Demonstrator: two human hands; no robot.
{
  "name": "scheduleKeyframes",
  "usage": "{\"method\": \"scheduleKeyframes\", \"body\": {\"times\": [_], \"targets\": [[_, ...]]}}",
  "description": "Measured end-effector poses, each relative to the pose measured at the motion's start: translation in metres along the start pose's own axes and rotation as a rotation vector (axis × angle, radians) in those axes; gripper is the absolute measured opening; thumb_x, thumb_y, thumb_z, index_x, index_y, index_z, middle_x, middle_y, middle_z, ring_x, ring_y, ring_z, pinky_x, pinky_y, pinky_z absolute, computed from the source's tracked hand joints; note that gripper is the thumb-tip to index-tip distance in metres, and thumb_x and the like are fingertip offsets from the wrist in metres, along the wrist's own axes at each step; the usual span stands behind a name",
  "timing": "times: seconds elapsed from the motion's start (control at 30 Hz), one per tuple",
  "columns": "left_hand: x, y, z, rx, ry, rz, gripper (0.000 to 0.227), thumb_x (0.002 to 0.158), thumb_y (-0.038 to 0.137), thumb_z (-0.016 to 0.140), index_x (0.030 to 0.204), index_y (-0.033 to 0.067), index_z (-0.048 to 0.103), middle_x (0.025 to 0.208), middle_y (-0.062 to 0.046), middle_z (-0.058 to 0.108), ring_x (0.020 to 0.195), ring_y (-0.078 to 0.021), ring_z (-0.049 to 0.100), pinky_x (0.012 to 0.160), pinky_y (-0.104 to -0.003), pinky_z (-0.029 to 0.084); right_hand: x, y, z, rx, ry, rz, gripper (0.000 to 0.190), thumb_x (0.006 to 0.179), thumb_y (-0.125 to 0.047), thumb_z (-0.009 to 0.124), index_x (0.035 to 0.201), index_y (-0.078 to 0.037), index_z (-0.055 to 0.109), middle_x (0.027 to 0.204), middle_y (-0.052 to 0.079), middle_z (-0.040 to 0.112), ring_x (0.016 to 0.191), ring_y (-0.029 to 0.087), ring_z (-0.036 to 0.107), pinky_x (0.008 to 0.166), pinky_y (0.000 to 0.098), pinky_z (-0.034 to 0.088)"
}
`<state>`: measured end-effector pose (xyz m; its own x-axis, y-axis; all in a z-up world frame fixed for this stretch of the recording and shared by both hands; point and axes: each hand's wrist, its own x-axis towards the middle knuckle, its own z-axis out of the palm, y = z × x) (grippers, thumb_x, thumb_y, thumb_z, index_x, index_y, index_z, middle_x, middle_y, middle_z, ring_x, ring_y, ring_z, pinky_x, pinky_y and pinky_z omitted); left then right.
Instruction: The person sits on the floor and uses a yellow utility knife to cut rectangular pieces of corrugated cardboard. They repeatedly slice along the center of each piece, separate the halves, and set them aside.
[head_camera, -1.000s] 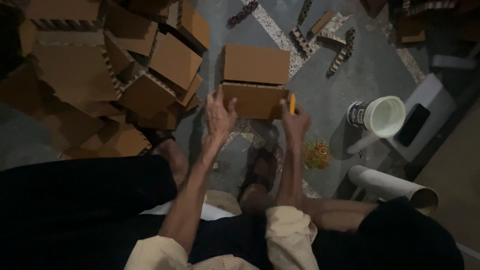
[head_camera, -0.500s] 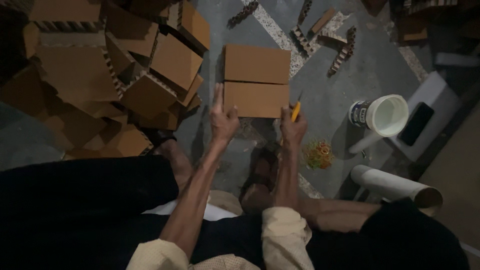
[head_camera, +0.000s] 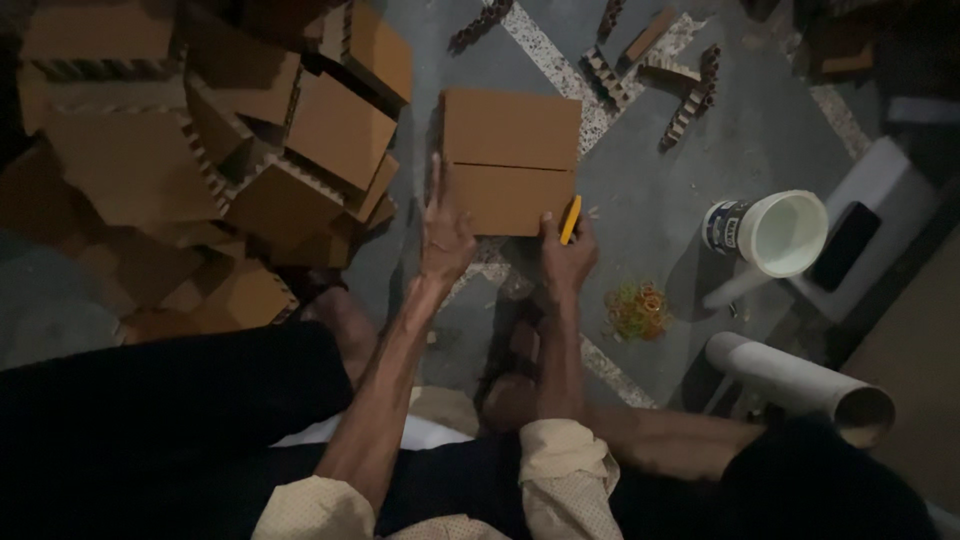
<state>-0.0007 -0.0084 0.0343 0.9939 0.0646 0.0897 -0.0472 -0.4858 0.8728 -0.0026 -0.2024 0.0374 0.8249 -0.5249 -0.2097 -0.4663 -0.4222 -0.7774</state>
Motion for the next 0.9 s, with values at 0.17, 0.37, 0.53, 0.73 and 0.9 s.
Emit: {"method": "scheduleKeyframes", "body": {"times": [0.17,0.37,0.53,0.73,0.9], "targets": [[0.057,-0.007,0.013,0.392,-0.010,0.133,0.090,0.088,0.012,0.065,0.163,0.0020,0.016,0.169,-0.026,0.003,0.154,-0.0550,0.023,0.122,-0.065,0.027,0.004,0.004,0.003,-0.013,-0.016,-0.006,0.053,0.089,-0.034,0.078,0.127,0.001,0.067,0.108,0.014,0.076,0.097,0.025,0.073,0.084,0.0361,0.055],[0.120,-0.052,0.037,0.262,0.120,0.174,0.064,0.103,0.009,0.064,0.161,0.0064,0.039,0.165,-0.028,0.031,0.157,-0.0468,0.033,0.132,-0.052,0.036,0.005,0.012,0.007,0.086,-0.008,-0.029,0.061,0.084,-0.038,0.082,0.130,0.000,0.067,0.112,0.014,0.077,0.100,0.022,0.073,0.086,0.0365,0.057],[0.121,-0.071,0.029,0.204,-0.130,0.035,0.073,0.085,0.010,0.070,0.151,-0.0035,0.042,0.158,-0.037,0.033,0.147,-0.0495,0.034,0.119,-0.049,0.038,0.010,0.018,0.011,0.051,-0.008,0.028,0.065,0.082,-0.038,0.082,0.133,-0.001,0.064,0.114,0.014,0.075,0.099,0.022,0.072,0.084,0.0367,0.056],[0.116,-0.056,0.019,0.197,-0.162,-0.019,0.079,0.085,0.017,0.076,0.151,-0.0057,0.040,0.159,-0.037,0.029,0.148,-0.0492,0.030,0.121,-0.050,0.038,0.010,0.022,0.011,-0.022,-0.008,-0.002,0.058,0.086,-0.037,0.083,0.126,0.000,0.068,0.112,0.015,0.075,0.101,0.023,0.071,0.088,0.0369,0.055],[0.112,-0.038,0.009,0.578,-0.304,0.086,0.066,0.085,0.014,0.074,0.148,0.0175,0.053,0.172,-0.026,0.017,0.156,-0.0442,0.022,0.128,-0.054,0.027,0.006,0.017,0.011,0.049,-0.021,0.016,0.054,0.086,-0.037,0.081,0.123,0.000,0.069,0.108,0.014,0.077,0.098,0.024,0.073,0.087,0.0370,0.056]]}}
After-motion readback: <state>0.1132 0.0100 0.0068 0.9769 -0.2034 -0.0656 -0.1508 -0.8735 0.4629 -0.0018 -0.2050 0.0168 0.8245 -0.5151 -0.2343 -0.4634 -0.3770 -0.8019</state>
